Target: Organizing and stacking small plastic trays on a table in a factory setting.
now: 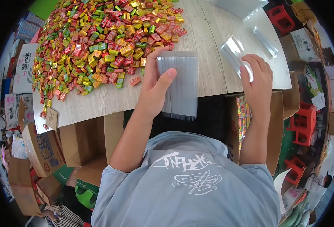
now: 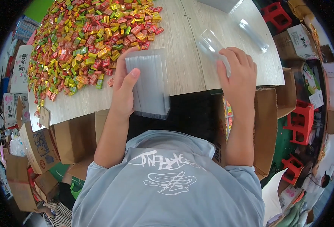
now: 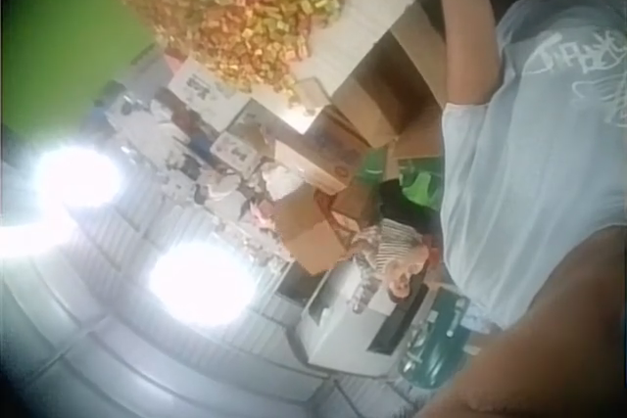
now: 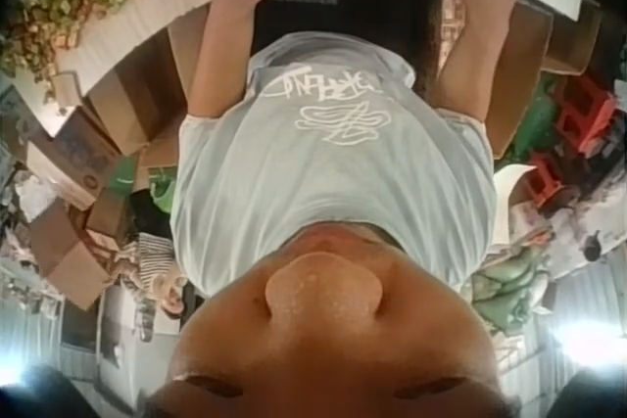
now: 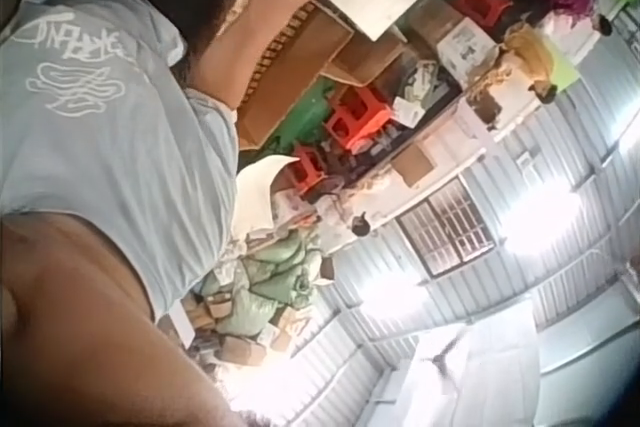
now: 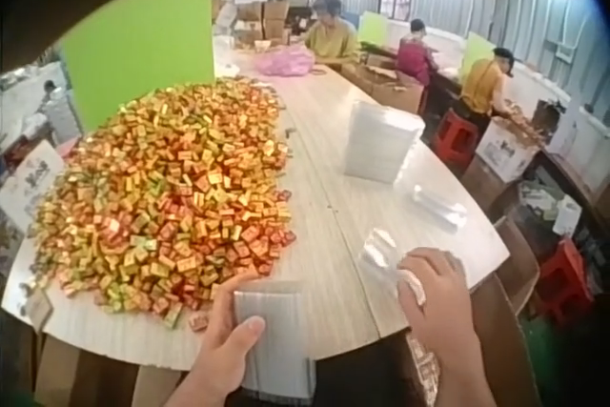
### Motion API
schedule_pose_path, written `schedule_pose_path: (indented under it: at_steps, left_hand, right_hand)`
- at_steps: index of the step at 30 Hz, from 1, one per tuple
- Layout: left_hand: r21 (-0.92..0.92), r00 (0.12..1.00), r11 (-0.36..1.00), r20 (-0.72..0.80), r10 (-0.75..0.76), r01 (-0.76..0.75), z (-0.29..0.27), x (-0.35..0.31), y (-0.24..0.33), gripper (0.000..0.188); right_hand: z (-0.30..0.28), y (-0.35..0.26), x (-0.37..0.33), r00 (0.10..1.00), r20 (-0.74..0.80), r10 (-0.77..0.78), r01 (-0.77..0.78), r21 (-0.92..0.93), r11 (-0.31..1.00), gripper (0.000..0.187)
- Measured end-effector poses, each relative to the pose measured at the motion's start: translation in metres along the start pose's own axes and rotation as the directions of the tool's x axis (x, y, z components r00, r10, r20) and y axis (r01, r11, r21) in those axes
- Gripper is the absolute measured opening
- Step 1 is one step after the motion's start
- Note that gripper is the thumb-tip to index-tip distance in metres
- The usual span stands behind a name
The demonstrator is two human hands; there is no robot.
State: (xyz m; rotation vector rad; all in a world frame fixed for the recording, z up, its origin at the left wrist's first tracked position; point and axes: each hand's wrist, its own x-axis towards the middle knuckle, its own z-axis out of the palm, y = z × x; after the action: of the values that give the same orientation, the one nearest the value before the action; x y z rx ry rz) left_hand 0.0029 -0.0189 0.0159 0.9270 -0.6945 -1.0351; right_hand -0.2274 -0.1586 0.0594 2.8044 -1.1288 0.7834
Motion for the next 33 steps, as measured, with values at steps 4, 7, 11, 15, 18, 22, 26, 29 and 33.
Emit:
schedule_pose_path:
  at_steps: [4,7,11,15,18,22,26,29,33]
  left_hand:
    - [0.029,1.0,1.0,-0.012,0.009,-0.008,0.0,0.0,0.001,0.052]
    - [0.026,1.0,1.0,-0.003,-0.002,0.002,0.001,0.0,0.0,0.053]
    - [0.028,1.0,1.0,0.013,0.001,-0.002,-0.001,0.001,-0.001,0.053]
    - [0.044,1.0,0.999,0.015,-0.002,0.001,-0.001,0.001,-0.001,0.053]
    - [0.032,1.0,0.999,0.013,0.006,-0.006,0.0,0.002,-0.002,0.054]
    - [0.069,1.0,0.997,0.019,0.022,-0.024,-0.002,0.001,-0.002,0.054]
    - [0.033,1.0,0.999,0.014,0.007,-0.007,0.0,0.0,-0.002,0.054]
    - [0.043,1.0,0.999,0.008,0.006,-0.006,0.002,0.001,-0.001,0.054]
    - [0.109,0.999,0.993,0.019,0.038,-0.04,-0.002,0.002,-0.005,0.055]
  right_hand:
    - [0.02,0.008,-0.009,0.986,0.131,0.1,-0.099,-0.008,0.995,0.024]
    - [0.02,0.008,-0.012,0.995,0.053,0.085,-0.084,-0.009,0.996,0.023]
    - [0.019,0.009,-0.017,0.991,0.041,0.129,-0.129,-0.003,0.992,0.024]
    - [0.014,0.01,-0.02,0.986,0.072,0.153,-0.153,-0.002,0.988,0.025]
    - [0.019,0.009,-0.02,0.983,0.106,0.148,-0.15,0.012,0.989,0.028]
    - [0.026,0.008,-0.02,0.986,0.123,0.114,-0.116,0.006,0.993,0.034]
    - [0.027,-0.001,-0.025,1.0,0.005,0.016,-0.015,-0.113,0.993,0.036]
    - [0.016,-0.03,-0.028,0.992,-0.13,0.005,-0.007,-0.015,1.0,0.039]
    - [0.028,-0.081,-0.033,0.933,0.359,-0.012,-0.301,0.8,0.519,0.04]
